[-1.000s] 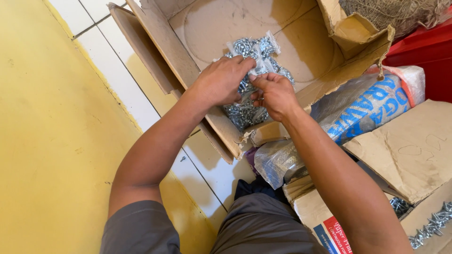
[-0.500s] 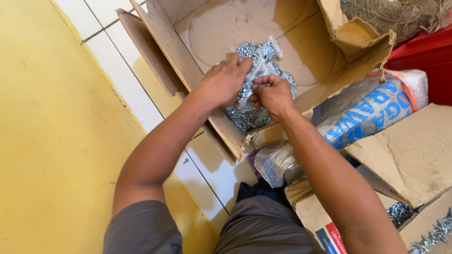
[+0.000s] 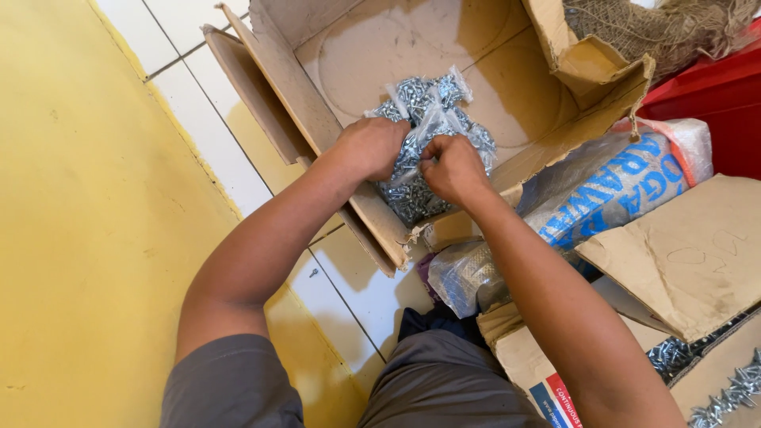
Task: The person sorts metal screws from a cardboard box, places them into small plastic bags by hand, and seals the bags.
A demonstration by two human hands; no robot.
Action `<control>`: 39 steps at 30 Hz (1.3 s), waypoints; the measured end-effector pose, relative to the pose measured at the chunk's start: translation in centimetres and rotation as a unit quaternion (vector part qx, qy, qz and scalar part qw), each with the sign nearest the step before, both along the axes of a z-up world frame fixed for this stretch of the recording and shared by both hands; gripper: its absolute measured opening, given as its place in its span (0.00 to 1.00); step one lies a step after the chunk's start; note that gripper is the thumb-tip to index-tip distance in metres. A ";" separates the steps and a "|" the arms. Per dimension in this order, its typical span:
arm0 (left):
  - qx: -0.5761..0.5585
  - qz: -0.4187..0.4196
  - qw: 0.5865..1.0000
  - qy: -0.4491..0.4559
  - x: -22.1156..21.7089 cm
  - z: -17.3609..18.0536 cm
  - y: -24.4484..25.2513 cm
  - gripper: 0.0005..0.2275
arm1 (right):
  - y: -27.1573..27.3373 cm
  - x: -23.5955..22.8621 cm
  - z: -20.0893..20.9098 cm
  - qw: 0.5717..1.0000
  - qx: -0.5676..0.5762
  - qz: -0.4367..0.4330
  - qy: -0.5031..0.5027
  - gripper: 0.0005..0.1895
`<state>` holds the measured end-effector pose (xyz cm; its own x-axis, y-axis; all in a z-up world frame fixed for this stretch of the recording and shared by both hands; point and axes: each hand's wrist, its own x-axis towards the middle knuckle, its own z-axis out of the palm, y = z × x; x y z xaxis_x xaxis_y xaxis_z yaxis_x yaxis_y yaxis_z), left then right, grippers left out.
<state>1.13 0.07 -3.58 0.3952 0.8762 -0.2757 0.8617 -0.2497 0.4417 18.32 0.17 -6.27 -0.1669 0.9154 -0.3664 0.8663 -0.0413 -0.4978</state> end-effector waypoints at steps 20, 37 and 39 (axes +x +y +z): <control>0.093 -0.095 0.990 -0.054 3.0 8.0 -1.7 0.14 | -3.5 4.7 14.7 0.992 0.089 0.082 -0.021 0.12; 0.379 -0.416 0.806 -0.184 30.1 22.7 -7.3 0.12 | -22.1 29.9 26.6 0.914 0.380 -0.138 -0.036 0.11; 0.309 -0.451 0.814 -0.196 34.1 22.9 -8.1 0.09 | -24.6 32.2 26.8 0.911 0.346 -0.226 -0.002 0.21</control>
